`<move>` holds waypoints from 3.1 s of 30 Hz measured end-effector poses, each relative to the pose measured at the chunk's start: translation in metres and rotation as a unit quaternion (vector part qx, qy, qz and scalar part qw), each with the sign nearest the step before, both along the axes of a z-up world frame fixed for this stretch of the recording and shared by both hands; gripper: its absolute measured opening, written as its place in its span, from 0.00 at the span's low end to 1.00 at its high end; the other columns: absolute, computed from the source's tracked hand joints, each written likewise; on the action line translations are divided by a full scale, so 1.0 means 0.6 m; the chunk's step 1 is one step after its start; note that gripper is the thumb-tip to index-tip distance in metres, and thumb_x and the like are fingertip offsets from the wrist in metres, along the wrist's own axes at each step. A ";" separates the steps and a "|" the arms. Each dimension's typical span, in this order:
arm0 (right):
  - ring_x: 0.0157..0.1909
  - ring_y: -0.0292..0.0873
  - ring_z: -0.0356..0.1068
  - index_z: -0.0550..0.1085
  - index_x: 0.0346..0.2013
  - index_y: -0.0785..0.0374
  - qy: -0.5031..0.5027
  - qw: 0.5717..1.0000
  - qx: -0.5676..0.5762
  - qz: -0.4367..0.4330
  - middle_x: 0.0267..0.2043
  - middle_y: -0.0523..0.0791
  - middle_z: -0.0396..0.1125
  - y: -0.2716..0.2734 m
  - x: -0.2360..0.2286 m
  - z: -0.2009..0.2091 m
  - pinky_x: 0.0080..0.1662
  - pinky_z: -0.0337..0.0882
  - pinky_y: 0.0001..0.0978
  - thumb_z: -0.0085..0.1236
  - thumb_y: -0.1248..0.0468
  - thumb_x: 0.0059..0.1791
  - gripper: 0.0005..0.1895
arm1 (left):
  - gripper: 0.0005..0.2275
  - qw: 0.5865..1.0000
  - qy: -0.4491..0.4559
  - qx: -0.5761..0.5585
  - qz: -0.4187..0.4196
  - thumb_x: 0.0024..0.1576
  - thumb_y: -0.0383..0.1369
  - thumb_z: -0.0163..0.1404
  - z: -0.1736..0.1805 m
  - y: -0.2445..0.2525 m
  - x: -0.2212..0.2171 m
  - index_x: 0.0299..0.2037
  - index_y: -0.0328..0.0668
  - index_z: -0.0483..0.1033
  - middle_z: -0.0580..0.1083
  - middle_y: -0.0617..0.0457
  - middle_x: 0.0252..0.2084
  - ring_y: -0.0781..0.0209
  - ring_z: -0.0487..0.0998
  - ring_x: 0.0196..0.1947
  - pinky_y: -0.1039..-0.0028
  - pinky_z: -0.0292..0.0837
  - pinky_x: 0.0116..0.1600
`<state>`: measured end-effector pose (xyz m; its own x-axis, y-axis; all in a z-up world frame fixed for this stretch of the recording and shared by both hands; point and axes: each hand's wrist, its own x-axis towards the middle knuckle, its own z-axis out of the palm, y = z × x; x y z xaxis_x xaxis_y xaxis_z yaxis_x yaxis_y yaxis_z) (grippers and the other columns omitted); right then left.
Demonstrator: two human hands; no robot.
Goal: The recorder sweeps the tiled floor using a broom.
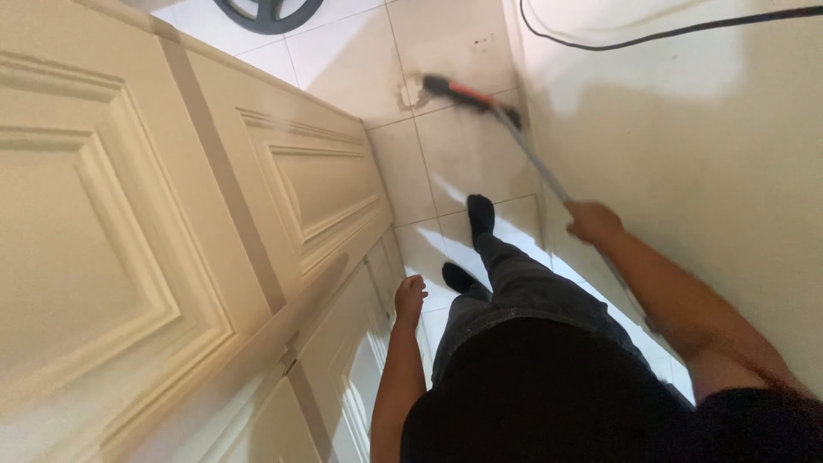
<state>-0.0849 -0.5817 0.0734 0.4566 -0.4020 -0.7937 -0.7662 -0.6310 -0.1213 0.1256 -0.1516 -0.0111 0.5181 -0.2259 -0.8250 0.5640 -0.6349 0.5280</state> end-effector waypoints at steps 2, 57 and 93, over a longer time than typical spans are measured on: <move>0.57 0.52 0.71 0.62 0.71 0.53 0.004 1.000 -0.016 -0.008 0.58 0.51 0.70 -0.042 0.069 -0.015 0.55 0.73 0.49 0.60 0.60 0.50 0.35 | 0.17 1.000 0.006 0.003 0.011 0.61 0.40 0.48 -0.018 0.021 -0.005 0.53 0.35 0.77 0.77 0.52 0.38 0.63 0.78 0.32 0.74 0.71 0.35; 0.17 0.32 0.63 0.77 0.41 0.68 -0.205 0.736 0.381 -0.521 0.25 0.46 0.70 -0.047 0.697 0.009 0.18 0.62 0.21 0.57 0.67 0.48 0.09 | 0.19 0.990 0.102 0.101 -0.002 0.61 0.44 0.48 0.009 0.013 0.081 0.57 0.41 0.76 0.79 0.52 0.44 0.62 0.80 0.37 0.72 0.74 0.38; 0.21 0.41 0.65 0.60 0.73 0.61 -0.143 0.870 0.224 -0.416 0.25 0.50 0.68 -0.106 0.300 0.175 0.25 0.68 0.32 0.53 0.68 0.48 0.36 | 0.19 0.991 0.083 0.082 -0.063 0.60 0.43 0.48 0.013 -0.045 0.119 0.56 0.39 0.76 0.77 0.52 0.44 0.60 0.77 0.37 0.69 0.72 0.40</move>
